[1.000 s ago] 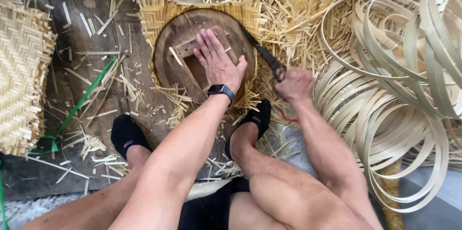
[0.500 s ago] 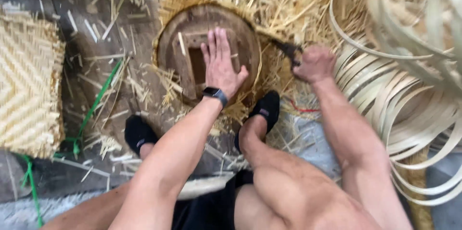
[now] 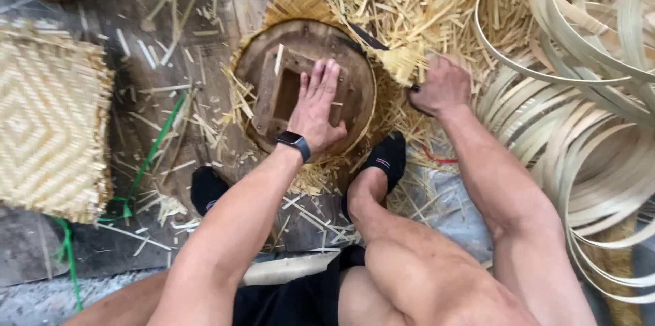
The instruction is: The recorder is weaving and trimming bamboo strips around a mold to create a circular tray or basket component.
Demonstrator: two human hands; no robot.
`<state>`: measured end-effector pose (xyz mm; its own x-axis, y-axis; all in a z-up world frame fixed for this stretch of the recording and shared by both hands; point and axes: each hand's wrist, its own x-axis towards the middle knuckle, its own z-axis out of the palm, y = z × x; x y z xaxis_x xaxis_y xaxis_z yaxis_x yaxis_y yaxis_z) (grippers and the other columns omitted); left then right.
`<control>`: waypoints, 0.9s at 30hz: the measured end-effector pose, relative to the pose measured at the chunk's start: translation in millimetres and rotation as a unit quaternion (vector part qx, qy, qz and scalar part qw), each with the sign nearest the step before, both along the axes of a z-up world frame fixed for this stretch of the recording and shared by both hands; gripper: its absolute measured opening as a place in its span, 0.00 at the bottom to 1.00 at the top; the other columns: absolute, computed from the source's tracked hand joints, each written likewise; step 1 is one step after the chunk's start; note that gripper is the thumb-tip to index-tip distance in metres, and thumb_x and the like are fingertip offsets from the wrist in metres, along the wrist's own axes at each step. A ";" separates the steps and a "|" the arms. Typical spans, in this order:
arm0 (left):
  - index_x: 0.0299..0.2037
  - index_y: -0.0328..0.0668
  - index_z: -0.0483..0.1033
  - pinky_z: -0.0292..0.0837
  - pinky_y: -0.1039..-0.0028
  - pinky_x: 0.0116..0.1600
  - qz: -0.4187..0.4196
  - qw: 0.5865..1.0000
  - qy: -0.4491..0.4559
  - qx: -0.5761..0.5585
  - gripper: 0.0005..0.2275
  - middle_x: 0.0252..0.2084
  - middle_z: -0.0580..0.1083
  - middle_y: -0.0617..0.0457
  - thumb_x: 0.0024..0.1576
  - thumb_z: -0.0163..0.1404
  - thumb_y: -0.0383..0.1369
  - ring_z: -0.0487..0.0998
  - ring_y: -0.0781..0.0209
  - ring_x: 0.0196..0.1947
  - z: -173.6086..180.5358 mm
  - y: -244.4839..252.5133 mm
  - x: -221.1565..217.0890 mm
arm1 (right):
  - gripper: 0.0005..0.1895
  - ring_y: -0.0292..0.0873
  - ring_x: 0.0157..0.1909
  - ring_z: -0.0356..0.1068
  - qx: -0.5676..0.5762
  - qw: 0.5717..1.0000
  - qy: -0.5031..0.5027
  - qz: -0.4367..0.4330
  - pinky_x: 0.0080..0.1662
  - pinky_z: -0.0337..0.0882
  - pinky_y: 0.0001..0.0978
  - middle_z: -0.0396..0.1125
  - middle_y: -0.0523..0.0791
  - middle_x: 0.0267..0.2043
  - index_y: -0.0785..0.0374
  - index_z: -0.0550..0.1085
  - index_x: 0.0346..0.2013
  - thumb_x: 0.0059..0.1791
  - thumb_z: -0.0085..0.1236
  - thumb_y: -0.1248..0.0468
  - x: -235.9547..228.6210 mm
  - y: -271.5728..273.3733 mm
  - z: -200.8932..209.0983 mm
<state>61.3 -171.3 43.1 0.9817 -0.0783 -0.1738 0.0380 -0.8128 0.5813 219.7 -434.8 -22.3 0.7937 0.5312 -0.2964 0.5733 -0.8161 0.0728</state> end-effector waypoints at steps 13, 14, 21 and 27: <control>0.74 0.31 0.31 0.34 0.54 0.77 0.361 0.893 0.247 -0.102 0.54 0.77 0.41 0.32 0.52 0.51 0.62 0.38 0.38 0.78 40.1 -43.8 17.7 | 0.13 0.43 0.35 0.63 0.039 0.999 -0.022 0.005 0.40 0.67 0.39 0.63 0.44 0.29 0.56 0.70 0.28 0.45 0.57 0.51 -5.6 -39.7 5.7; 0.74 0.31 0.31 0.34 0.54 0.77 0.362 0.893 0.246 -0.102 0.54 0.77 0.41 0.32 0.52 0.51 0.62 0.38 0.38 0.78 28.5 -45.9 23.1 | 0.13 0.43 0.35 0.63 0.040 0.999 -0.023 0.006 0.40 0.67 0.39 0.63 0.44 0.29 0.56 0.70 0.28 0.45 0.57 0.51 -6.6 -17.7 9.7; 0.73 0.24 0.40 0.35 0.51 0.76 0.360 0.906 0.205 0.091 0.51 0.74 0.44 0.22 0.52 0.49 0.60 0.41 0.31 0.75 -6.4 -51.9 30.0 | 0.17 0.41 0.31 0.60 0.026 0.999 -0.035 0.027 0.35 0.64 0.36 0.60 0.41 0.27 0.53 0.66 0.26 0.44 0.57 0.45 2.3 12.1 -0.1; 0.72 0.24 0.46 0.39 0.51 0.78 0.214 0.956 0.175 0.096 0.49 0.72 0.54 0.26 0.49 0.52 0.56 0.49 0.29 0.75 6.4 -44.4 -2.6 | 0.18 0.40 0.31 0.59 0.036 0.999 -0.007 0.029 0.32 0.64 0.37 0.58 0.40 0.26 0.52 0.67 0.27 0.47 0.56 0.43 -7.9 -27.3 5.7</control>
<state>58.7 -215.8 49.4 0.7964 0.3836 -0.4675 0.5552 -0.7703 0.3137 211.8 -462.1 -16.6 0.7654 0.5953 -0.2446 0.6184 -0.7855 0.0230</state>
